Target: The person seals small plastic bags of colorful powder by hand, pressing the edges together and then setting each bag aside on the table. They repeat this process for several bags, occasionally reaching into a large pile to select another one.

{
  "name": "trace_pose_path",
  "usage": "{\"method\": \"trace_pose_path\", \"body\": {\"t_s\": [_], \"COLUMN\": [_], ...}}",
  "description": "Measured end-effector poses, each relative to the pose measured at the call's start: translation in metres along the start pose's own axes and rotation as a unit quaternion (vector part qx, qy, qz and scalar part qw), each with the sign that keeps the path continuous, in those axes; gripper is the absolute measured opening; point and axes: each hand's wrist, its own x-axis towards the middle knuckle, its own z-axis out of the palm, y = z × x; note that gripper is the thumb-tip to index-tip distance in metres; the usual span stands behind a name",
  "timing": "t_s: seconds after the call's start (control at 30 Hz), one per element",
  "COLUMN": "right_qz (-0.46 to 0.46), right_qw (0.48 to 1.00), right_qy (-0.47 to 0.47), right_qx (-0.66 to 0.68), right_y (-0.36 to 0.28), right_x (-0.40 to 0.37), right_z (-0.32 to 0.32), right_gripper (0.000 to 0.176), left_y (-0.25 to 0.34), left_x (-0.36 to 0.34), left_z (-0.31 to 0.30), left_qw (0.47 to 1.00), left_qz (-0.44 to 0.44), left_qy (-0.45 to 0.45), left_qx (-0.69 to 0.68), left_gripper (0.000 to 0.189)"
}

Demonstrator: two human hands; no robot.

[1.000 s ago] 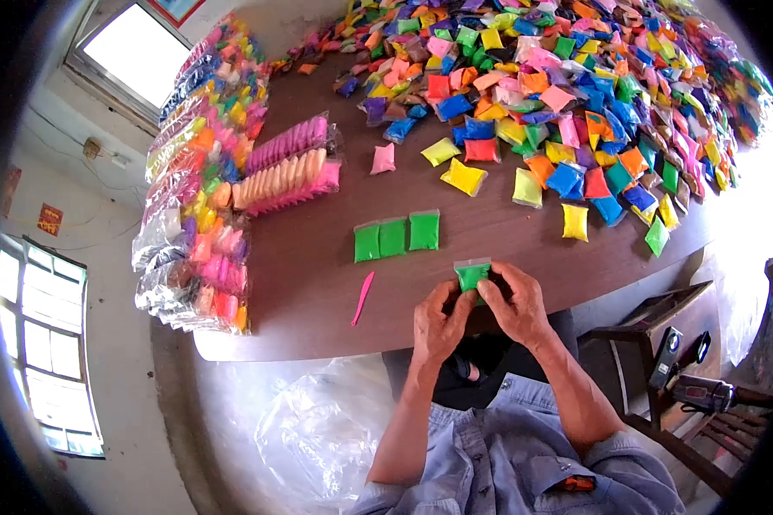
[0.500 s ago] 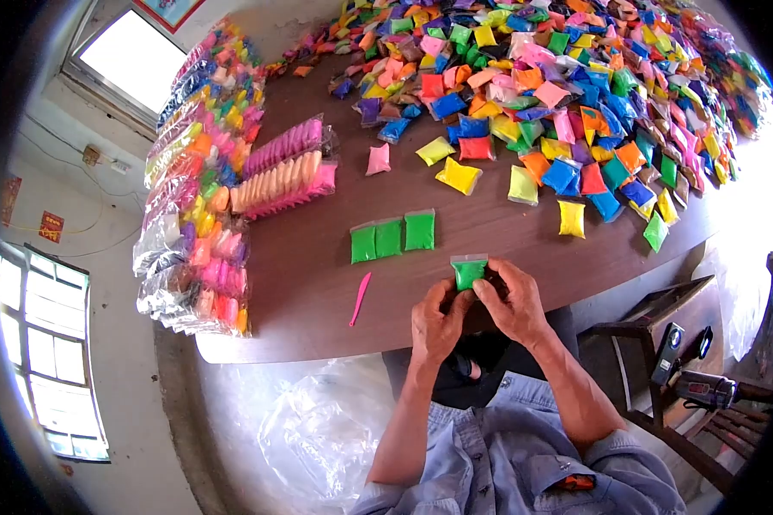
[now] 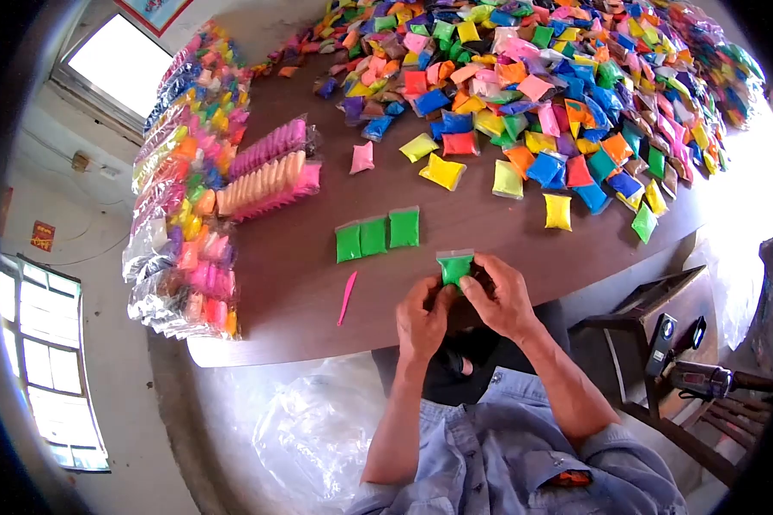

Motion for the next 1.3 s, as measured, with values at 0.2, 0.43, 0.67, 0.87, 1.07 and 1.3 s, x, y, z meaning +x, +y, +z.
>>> {"method": "trace_pose_path", "body": {"t_s": [0.2, 0.43, 0.67, 0.87, 1.07, 1.3], "right_qz": [0.013, -0.017, -0.001, -0.034, -0.022, -0.026], "right_qw": [1.000, 0.999, 0.999, 0.999, 0.998, 0.999], "right_qy": [-0.017, -0.024, -0.026, -0.038, -0.053, -0.037], "right_qx": [-0.008, -0.018, -0.021, -0.019, -0.035, -0.030], "right_y": [0.002, -0.003, 0.005, 0.002, -0.007, 0.002], "right_x": [0.000, 0.002, 0.000, 0.001, 0.002, 0.001], "right_z": [-0.002, -0.002, 0.001, 0.000, -0.001, 0.000], "right_gripper": [0.034, 0.032, 0.030, 0.028, 0.027, 0.026], "left_y": [0.008, 0.009, 0.005, 0.008, -0.002, 0.007], "left_x": [0.000, 0.000, 0.000, 0.002, 0.000, 0.001], "left_z": [-0.004, -0.006, -0.007, -0.008, -0.003, -0.009], "left_qw": [0.998, 0.996, 0.992, 0.993, 0.991, 0.995], "left_qz": [-0.040, -0.043, -0.064, -0.035, -0.043, -0.039], "left_qy": [-0.014, -0.019, -0.028, -0.017, -0.001, -0.016], "left_qx": [-0.051, -0.074, -0.103, -0.109, -0.124, -0.096], "left_gripper": [0.023, 0.029, 0.029, 0.027, 0.025, 0.026]}}
